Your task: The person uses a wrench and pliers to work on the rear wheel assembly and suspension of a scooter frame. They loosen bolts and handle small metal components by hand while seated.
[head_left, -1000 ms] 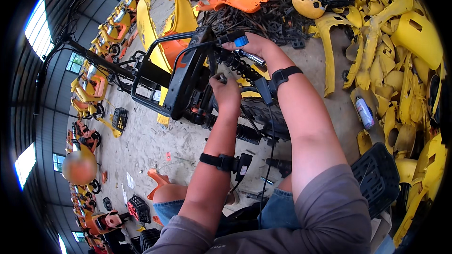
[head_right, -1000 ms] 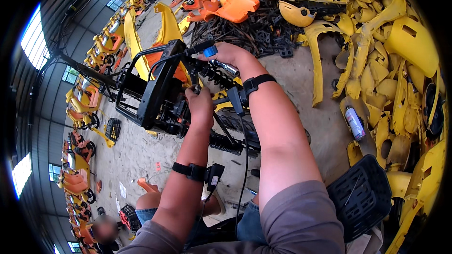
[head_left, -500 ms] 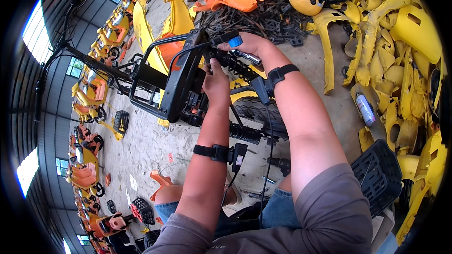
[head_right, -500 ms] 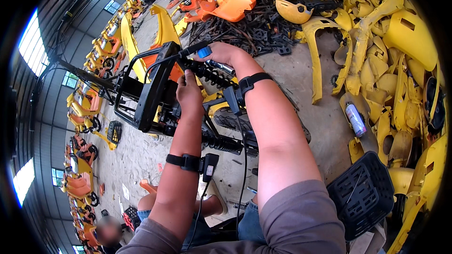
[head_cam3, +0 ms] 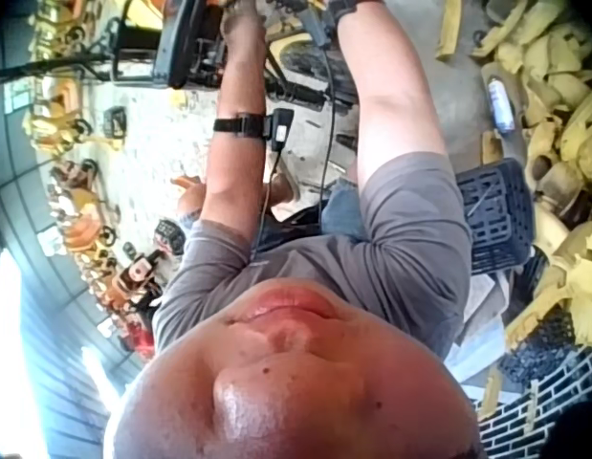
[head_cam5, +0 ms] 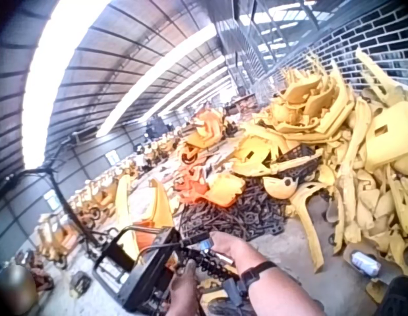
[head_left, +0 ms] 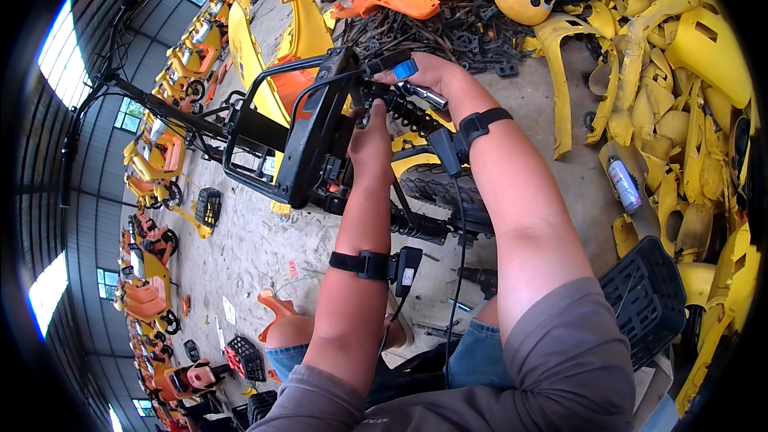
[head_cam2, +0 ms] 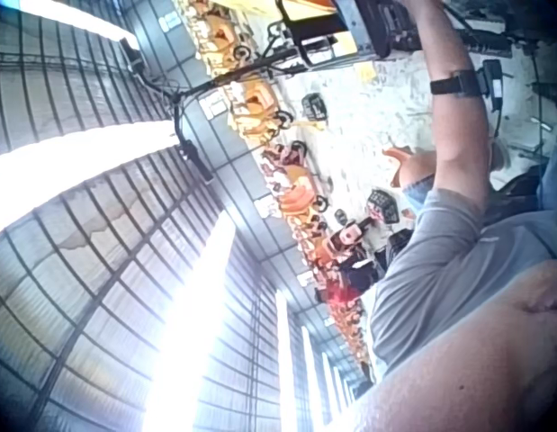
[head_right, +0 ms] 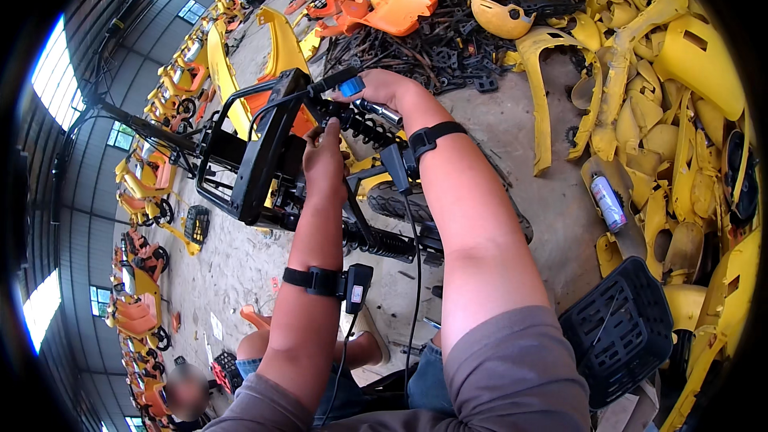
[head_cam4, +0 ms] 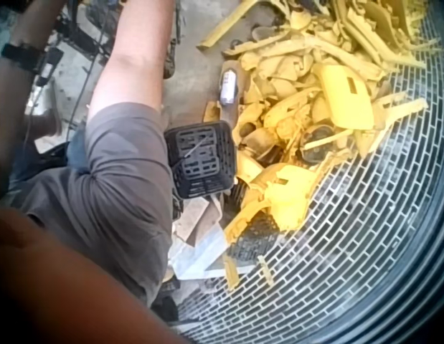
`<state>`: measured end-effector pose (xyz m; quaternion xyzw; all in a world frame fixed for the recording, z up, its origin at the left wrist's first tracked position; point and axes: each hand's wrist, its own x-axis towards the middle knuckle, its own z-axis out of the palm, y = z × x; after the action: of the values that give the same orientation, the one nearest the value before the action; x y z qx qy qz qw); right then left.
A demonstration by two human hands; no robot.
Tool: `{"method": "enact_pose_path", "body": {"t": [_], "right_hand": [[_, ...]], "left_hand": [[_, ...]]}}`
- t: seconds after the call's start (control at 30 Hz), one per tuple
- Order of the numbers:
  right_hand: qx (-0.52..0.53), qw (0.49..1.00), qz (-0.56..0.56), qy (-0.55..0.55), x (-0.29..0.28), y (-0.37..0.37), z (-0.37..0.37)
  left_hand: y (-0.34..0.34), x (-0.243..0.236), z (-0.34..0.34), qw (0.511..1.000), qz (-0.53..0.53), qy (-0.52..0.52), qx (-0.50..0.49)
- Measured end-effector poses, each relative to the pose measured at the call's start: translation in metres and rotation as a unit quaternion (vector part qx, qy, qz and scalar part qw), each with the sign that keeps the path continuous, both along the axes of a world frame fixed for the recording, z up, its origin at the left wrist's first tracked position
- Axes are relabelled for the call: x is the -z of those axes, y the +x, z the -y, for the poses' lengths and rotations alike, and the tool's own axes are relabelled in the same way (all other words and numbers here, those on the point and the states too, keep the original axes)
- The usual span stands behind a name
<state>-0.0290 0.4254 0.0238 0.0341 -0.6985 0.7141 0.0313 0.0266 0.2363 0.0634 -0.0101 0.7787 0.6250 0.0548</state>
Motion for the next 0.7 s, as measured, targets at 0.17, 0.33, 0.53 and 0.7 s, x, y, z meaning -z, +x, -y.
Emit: {"method": "enact_pose_path", "body": {"t": [0.17, 0.33, 0.53, 0.7], "right_hand": [[-0.005, 1.0, -0.019, -0.007, -0.005, 0.006, 0.003], [-0.002, 1.0, -0.006, -0.013, -0.002, 0.005, 0.001], [-0.019, 1.0, -0.012, -0.015, -0.006, 0.005, 0.004], [-0.02, 1.0, 0.001, -0.024, -0.002, 0.005, 0.0]], "left_hand": [[-0.006, 0.009, 0.005, 0.998, -0.061, -0.013, 0.017], [0.015, -0.027, -0.002, 0.988, 0.136, 0.066, 0.003], [-0.015, 0.019, 0.005, 0.994, -0.102, -0.04, -0.014], [0.006, -0.016, -0.006, 0.999, 0.039, -0.01, 0.002]]}}
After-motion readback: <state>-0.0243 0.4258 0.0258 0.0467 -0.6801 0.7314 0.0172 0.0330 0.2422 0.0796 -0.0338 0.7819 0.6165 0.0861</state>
